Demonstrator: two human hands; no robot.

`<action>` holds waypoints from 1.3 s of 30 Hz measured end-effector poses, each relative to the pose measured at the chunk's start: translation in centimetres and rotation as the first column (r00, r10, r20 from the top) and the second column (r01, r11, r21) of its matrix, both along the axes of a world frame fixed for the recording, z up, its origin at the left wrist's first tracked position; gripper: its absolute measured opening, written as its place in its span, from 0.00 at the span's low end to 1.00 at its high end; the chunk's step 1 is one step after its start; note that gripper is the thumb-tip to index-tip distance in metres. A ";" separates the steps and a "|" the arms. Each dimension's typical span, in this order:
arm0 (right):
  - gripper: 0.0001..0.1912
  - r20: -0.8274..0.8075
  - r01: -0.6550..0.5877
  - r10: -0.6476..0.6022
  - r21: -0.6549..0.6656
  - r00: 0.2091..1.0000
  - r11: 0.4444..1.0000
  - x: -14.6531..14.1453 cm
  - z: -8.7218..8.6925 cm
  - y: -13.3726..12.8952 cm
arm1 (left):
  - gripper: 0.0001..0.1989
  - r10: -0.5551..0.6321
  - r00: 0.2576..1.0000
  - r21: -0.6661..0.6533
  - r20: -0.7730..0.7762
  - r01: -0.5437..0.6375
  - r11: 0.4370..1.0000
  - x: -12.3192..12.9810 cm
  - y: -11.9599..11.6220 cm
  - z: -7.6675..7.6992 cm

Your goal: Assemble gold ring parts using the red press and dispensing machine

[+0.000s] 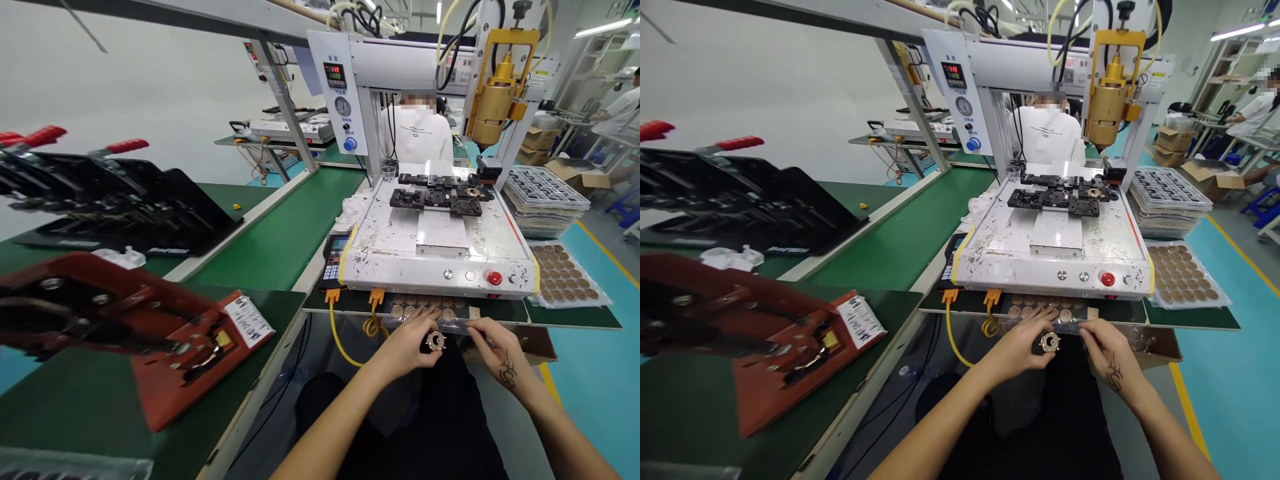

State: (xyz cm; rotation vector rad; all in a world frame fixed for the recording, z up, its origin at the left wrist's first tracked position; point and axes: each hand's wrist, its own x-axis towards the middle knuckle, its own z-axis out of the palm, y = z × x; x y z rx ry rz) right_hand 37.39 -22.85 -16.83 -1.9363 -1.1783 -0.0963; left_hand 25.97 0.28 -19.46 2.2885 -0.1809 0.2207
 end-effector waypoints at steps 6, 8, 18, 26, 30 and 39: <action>0.10 0.073 -0.055 0.061 -0.078 0.995 0.995 2.2 -2.3 3.3 | 0.19 0.094 0.994 0.028 0.053 -0.095 0.995 -0.2 -0.7 0.6; 0.11 0.111 -0.069 0.082 -0.116 0.990 0.991 2.8 -2.7 4.0 | 0.20 0.080 0.995 0.050 0.052 -0.082 0.995 0.7 -0.6 0.6; 0.16 0.304 -0.125 0.161 -0.136 0.939 0.983 3.3 -6.2 3.4 | 0.16 -0.045 0.991 -0.035 -0.125 0.041 0.999 1.7 0.8 1.6; 0.14 0.374 -0.138 0.148 -0.054 0.916 0.989 -0.1 -7.7 -0.3 | 0.15 -0.066 0.980 -0.120 -0.187 0.044 0.992 1.9 1.7 2.5; 0.10 0.328 -0.061 0.076 -0.057 0.942 0.996 -0.6 -6.4 -0.3 | 0.15 0.008 0.990 -0.089 -0.143 -0.021 0.996 3.5 1.8 2.3; 0.06 0.205 0.071 -0.067 -0.010 0.977 0.997 1.5 -6.0 2.3 | 0.16 0.077 0.995 -0.052 -0.069 -0.081 0.995 0.7 2.0 2.8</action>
